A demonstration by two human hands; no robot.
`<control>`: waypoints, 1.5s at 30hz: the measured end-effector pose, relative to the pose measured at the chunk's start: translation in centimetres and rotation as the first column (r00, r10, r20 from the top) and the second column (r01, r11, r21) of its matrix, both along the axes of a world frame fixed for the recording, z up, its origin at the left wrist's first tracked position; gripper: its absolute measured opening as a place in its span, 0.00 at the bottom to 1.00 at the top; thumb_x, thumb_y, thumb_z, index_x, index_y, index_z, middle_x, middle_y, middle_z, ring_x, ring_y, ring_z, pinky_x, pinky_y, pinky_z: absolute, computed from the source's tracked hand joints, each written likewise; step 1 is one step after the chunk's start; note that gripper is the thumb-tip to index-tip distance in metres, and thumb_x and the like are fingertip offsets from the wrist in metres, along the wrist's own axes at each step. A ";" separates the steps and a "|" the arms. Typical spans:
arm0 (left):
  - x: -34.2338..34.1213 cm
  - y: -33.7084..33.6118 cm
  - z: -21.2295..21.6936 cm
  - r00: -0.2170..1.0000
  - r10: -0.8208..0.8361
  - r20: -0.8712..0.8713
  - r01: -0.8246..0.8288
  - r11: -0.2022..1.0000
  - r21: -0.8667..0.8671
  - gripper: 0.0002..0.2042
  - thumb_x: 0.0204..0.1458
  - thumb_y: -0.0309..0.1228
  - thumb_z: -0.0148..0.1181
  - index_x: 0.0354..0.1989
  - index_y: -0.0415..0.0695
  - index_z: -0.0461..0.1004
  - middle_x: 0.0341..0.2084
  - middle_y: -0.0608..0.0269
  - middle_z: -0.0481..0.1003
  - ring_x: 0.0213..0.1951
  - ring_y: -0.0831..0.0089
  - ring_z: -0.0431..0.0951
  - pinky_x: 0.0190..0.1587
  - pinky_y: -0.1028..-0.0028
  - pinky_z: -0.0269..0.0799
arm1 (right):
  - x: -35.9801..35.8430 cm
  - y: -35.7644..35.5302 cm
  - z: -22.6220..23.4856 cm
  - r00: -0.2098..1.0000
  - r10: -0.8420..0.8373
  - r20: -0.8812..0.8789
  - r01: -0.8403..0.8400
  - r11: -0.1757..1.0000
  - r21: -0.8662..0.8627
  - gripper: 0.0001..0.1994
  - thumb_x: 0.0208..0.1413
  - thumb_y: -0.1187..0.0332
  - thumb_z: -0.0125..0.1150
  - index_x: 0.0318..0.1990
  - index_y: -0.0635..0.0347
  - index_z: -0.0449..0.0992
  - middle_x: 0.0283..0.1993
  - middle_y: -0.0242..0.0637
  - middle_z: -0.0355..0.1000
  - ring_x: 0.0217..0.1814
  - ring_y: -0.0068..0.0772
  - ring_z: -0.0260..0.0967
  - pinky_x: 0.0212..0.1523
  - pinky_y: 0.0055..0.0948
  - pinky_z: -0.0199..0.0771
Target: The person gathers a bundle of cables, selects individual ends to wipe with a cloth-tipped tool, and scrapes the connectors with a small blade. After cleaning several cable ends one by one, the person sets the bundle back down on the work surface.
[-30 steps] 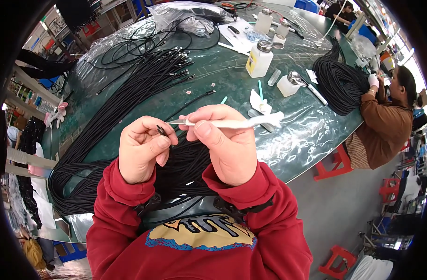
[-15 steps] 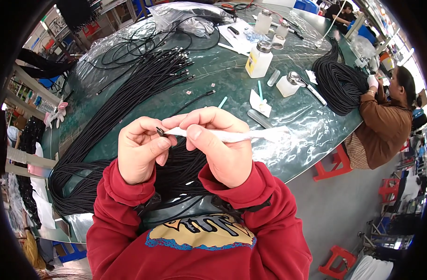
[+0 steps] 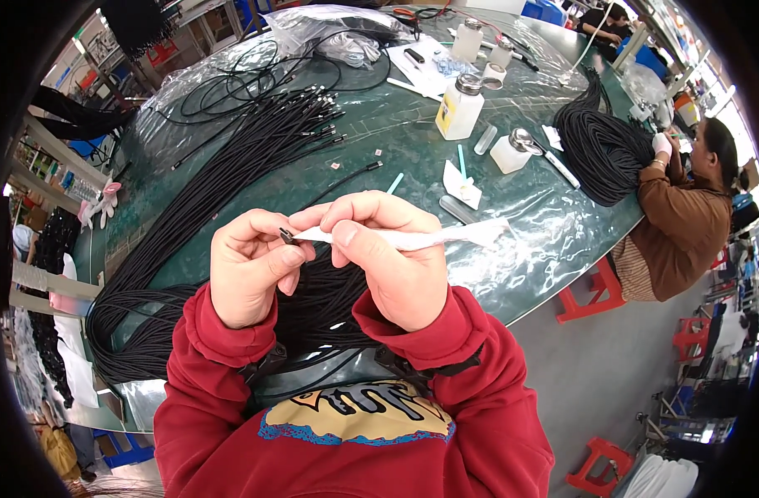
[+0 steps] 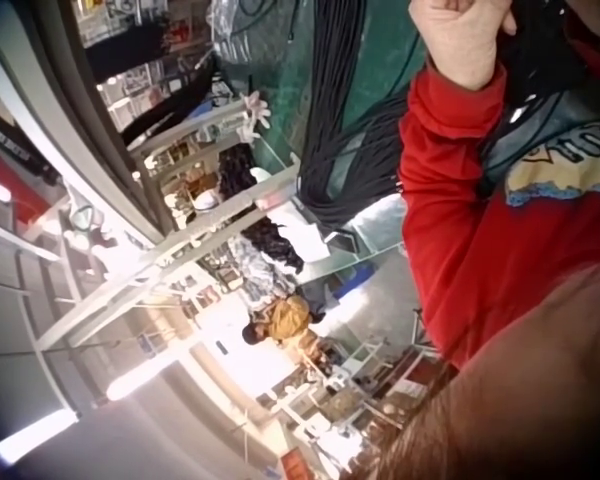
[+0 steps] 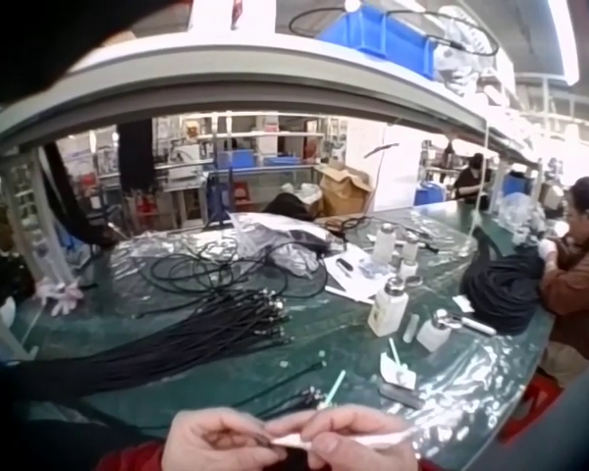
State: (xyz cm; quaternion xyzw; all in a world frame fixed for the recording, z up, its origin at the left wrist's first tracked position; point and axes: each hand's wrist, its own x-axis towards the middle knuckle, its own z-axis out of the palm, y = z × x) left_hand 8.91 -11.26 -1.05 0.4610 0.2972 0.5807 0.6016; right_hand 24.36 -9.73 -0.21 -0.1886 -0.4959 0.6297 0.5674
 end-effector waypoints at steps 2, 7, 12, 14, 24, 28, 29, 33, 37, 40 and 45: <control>0.1 0.1 0.0 1.000 0.007 0.011 -0.007 1.000 0.004 0.08 0.41 0.16 0.55 0.31 0.37 0.68 0.22 0.54 0.73 0.14 0.81 0.68 0.15 0.87 0.62 | -0.1 -0.1 0.0 0.998 -0.032 0.062 0.030 0.999 0.024 0.07 0.47 0.71 0.47 0.28 0.65 0.67 0.34 0.52 0.69 0.27 0.20 0.64 0.26 0.13 0.59; 0.0 0.0 0.0 1.000 0.009 -0.004 -0.009 1.000 -0.002 0.07 0.41 0.16 0.54 0.30 0.37 0.68 0.23 0.54 0.72 0.15 0.82 0.68 0.14 0.87 0.62 | -0.3 -0.2 0.1 0.998 -0.054 0.034 0.054 0.998 -0.014 0.07 0.47 0.71 0.47 0.27 0.66 0.67 0.34 0.52 0.69 0.29 0.23 0.65 0.26 0.14 0.59; -0.1 0.1 -0.1 1.000 -0.003 0.001 0.003 1.000 0.003 0.07 0.41 0.16 0.54 0.30 0.37 0.68 0.23 0.54 0.72 0.15 0.81 0.68 0.15 0.87 0.62 | -0.4 -0.2 0.0 0.998 -0.060 0.016 0.061 0.997 -0.043 0.07 0.47 0.70 0.47 0.27 0.66 0.67 0.34 0.53 0.69 0.29 0.24 0.65 0.26 0.15 0.59; -0.1 0.1 -0.1 1.000 0.003 0.018 -0.003 1.000 0.003 0.07 0.41 0.16 0.54 0.30 0.37 0.68 0.23 0.54 0.72 0.15 0.81 0.68 0.15 0.87 0.62 | -0.5 -0.1 0.0 0.998 -0.061 0.029 0.061 0.998 -0.018 0.07 0.47 0.70 0.47 0.27 0.66 0.67 0.34 0.53 0.69 0.28 0.23 0.65 0.26 0.15 0.59; 0.2 0.1 0.3 0.998 0.019 -0.059 -0.018 1.000 0.016 0.05 0.49 0.24 0.49 0.33 0.36 0.67 0.24 0.56 0.71 0.15 0.83 0.66 0.16 0.86 0.61 | -0.2 0.2 -0.7 0.997 -0.054 -0.046 0.055 0.998 0.029 0.06 0.49 0.72 0.46 0.30 0.66 0.67 0.37 0.53 0.68 0.31 0.24 0.64 0.33 0.21 0.63; 0.3 0.1 0.3 0.991 -0.037 -0.131 0.041 0.999 0.021 0.10 0.53 0.30 0.43 0.34 0.35 0.67 0.22 0.61 0.69 0.15 0.85 0.60 0.17 0.86 0.58 | -0.3 0.4 -0.6 0.984 -0.045 -0.172 0.038 0.998 -0.042 0.06 0.51 0.72 0.47 0.33 0.67 0.67 0.38 0.47 0.69 0.27 0.16 0.60 0.30 0.15 0.62; 0.2 0.1 0.3 0.989 -0.050 -0.140 0.054 0.998 0.026 0.11 0.53 0.31 0.42 0.34 0.36 0.67 0.22 0.62 0.68 0.15 0.86 0.59 0.17 0.86 0.57 | -0.4 0.4 -0.5 0.983 -0.033 -0.180 0.022 0.998 -0.063 0.06 0.51 0.72 0.47 0.33 0.67 0.67 0.37 0.47 0.69 0.27 0.16 0.60 0.30 0.15 0.62; 0.3 -0.1 0.2 0.985 -0.069 -0.158 0.076 0.996 0.041 0.12 0.54 0.32 0.40 0.35 0.36 0.66 0.20 0.66 0.66 0.16 0.86 0.55 0.18 0.86 0.55 | -0.3 0.4 -0.6 0.981 -0.003 -0.193 -0.014 0.996 -0.087 0.06 0.52 0.72 0.47 0.32 0.67 0.67 0.37 0.47 0.69 0.28 0.16 0.60 0.30 0.15 0.62; 0.3 -0.1 0.2 0.985 -0.054 -0.163 0.063 0.997 0.053 0.11 0.54 0.32 0.40 0.35 0.37 0.66 0.19 0.67 0.65 0.16 0.87 0.54 0.18 0.86 0.54 | -0.3 0.4 -0.6 0.980 0.016 -0.197 -0.034 0.996 -0.087 0.06 0.52 0.72 0.47 0.32 0.67 0.67 0.37 0.47 0.69 0.28 0.16 0.60 0.30 0.15 0.62; 0.2 -0.2 0.3 0.983 -0.063 -0.171 0.073 0.996 0.055 0.12 0.54 0.33 0.41 0.35 0.37 0.66 0.19 0.67 0.65 0.16 0.86 0.54 0.18 0.86 0.54 | -0.4 0.3 -0.5 0.980 0.016 -0.196 -0.034 0.996 -0.087 0.06 0.51 0.72 0.48 0.32 0.67 0.67 0.37 0.46 0.69 0.28 0.16 0.60 0.30 0.15 0.62; 0.2 -0.1 0.3 0.981 -0.061 -0.183 0.073 0.996 0.057 0.12 0.54 0.33 0.41 0.34 0.37 0.66 0.19 0.67 0.65 0.16 0.86 0.55 0.18 0.86 0.54 | -0.5 0.3 -0.5 0.983 0.010 -0.185 -0.025 0.997 -0.079 0.07 0.51 0.72 0.48 0.32 0.68 0.67 0.36 0.45 0.69 0.28 0.16 0.61 0.30 0.15 0.62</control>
